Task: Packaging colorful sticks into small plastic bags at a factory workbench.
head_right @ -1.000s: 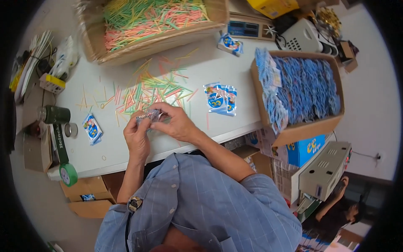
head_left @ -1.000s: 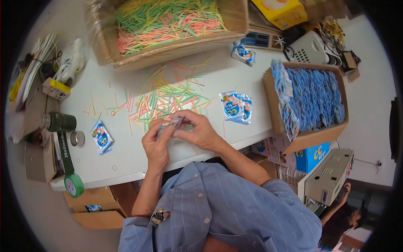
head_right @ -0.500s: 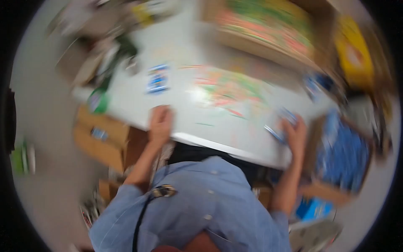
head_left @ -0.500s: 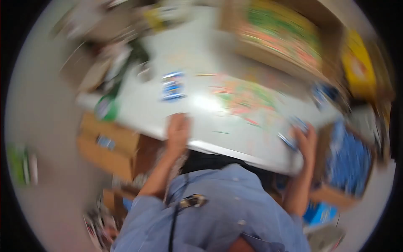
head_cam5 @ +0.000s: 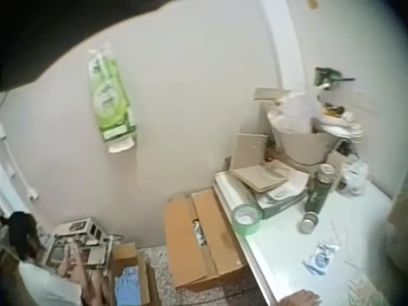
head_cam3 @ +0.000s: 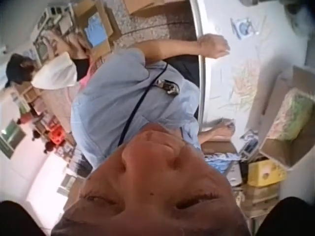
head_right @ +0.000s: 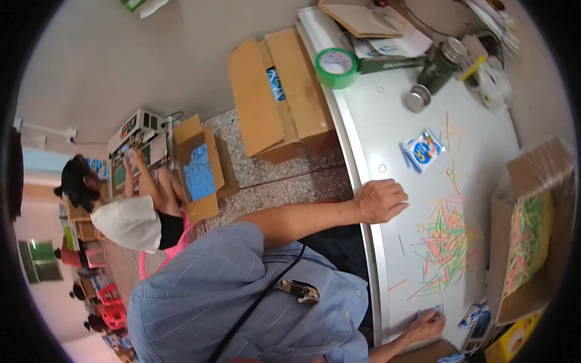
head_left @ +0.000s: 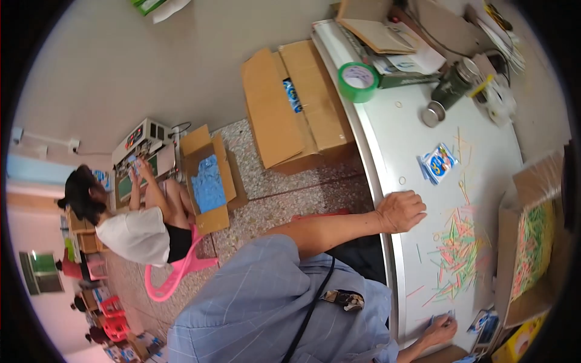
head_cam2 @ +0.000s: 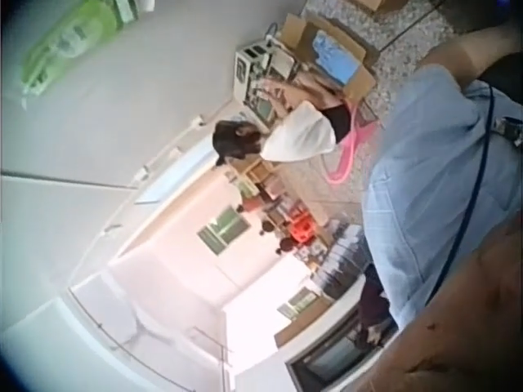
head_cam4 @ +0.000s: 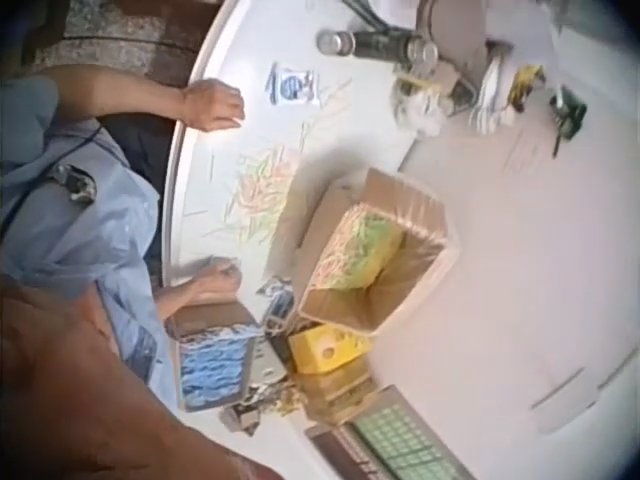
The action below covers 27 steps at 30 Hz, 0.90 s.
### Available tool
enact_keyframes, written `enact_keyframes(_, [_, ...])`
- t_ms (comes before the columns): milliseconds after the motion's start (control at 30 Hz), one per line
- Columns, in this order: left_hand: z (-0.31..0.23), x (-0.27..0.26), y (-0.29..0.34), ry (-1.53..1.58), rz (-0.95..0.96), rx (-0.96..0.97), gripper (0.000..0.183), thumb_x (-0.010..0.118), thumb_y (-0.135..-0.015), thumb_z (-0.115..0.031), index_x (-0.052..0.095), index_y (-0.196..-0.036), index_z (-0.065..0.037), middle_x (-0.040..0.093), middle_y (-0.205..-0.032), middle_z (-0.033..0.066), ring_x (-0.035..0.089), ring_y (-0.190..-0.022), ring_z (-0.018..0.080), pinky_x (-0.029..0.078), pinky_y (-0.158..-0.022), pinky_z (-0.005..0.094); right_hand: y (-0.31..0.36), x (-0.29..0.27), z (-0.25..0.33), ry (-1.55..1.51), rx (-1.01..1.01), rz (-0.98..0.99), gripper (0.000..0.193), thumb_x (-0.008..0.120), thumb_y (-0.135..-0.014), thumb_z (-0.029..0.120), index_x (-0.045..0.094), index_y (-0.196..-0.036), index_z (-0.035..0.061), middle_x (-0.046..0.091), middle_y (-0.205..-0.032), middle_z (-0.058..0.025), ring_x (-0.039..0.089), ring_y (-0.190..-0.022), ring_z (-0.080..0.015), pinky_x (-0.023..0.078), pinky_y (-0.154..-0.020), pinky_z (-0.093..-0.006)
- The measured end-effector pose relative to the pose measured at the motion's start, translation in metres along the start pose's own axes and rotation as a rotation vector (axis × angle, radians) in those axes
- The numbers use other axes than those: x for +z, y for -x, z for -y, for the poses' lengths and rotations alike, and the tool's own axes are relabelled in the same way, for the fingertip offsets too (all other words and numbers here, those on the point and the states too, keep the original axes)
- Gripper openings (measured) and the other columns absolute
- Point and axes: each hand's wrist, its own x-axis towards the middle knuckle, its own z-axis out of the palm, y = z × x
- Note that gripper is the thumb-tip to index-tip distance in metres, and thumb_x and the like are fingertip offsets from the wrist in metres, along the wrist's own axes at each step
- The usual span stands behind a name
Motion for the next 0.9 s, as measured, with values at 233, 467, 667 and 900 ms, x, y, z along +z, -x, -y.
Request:
enact_keyframes(233, [0.003, -0.002, 0.006, -0.037, 0.018, 0.019, 0.012, 0.069, -0.08, -0.018, 0.061, -0.078, -0.008, 0.054, -0.075, 0.0061, 0.057, -0.073, 0.0244, 0.05, -0.066, 0.0359, 0.006, 0.013, -0.016, 0.167, 0.131, 0.024, 0.025, 0.062, -0.094, 0.023, 0.063, -0.089, -0.002, 0.061, -0.083, -0.015, 0.058, -0.078, -0.0329, 0.047, -0.072, -0.0455])
enact_keyframes(467, [0.003, 0.001, 0.009, -0.05, 0.022, 0.01, 0.015, 0.068, -0.081, -0.02, 0.061, -0.077, -0.008, 0.054, -0.075, 0.0057, 0.056, -0.073, 0.024, 0.05, -0.067, 0.036, -0.014, -0.03, 0.041, 0.011, 0.094, -0.24, 0.031, 0.066, -0.079, 0.031, 0.063, -0.083, 0.0001, 0.063, -0.078, -0.0214, 0.061, -0.073, -0.0402, 0.048, -0.067, -0.0515])
enact_keyframes(667, [0.005, 0.003, 0.012, -0.063, 0.031, -0.008, 0.017, 0.069, -0.08, -0.023, 0.062, -0.076, -0.008, 0.056, -0.075, 0.0055, 0.057, -0.075, 0.0238, 0.05, -0.067, 0.0361, -0.06, -0.046, 0.088, -0.223, 0.058, -0.412, 0.044, 0.068, -0.092, 0.039, 0.064, -0.112, 0.0006, 0.065, -0.102, -0.0192, 0.063, -0.093, -0.0325, 0.047, -0.092, -0.0485])
enact_keyframes(900, [0.005, 0.006, 0.013, -0.077, 0.029, -0.012, 0.019, 0.069, -0.08, -0.026, 0.063, -0.075, -0.008, 0.057, -0.078, 0.0055, 0.058, -0.078, 0.0237, 0.051, -0.068, 0.0363, -0.083, -0.014, 0.108, -0.582, 0.041, -0.342, 0.025, 0.063, -0.097, 0.022, 0.065, -0.098, -0.0028, 0.066, -0.09, -0.0129, 0.062, -0.084, -0.025, 0.051, -0.077, -0.0381])
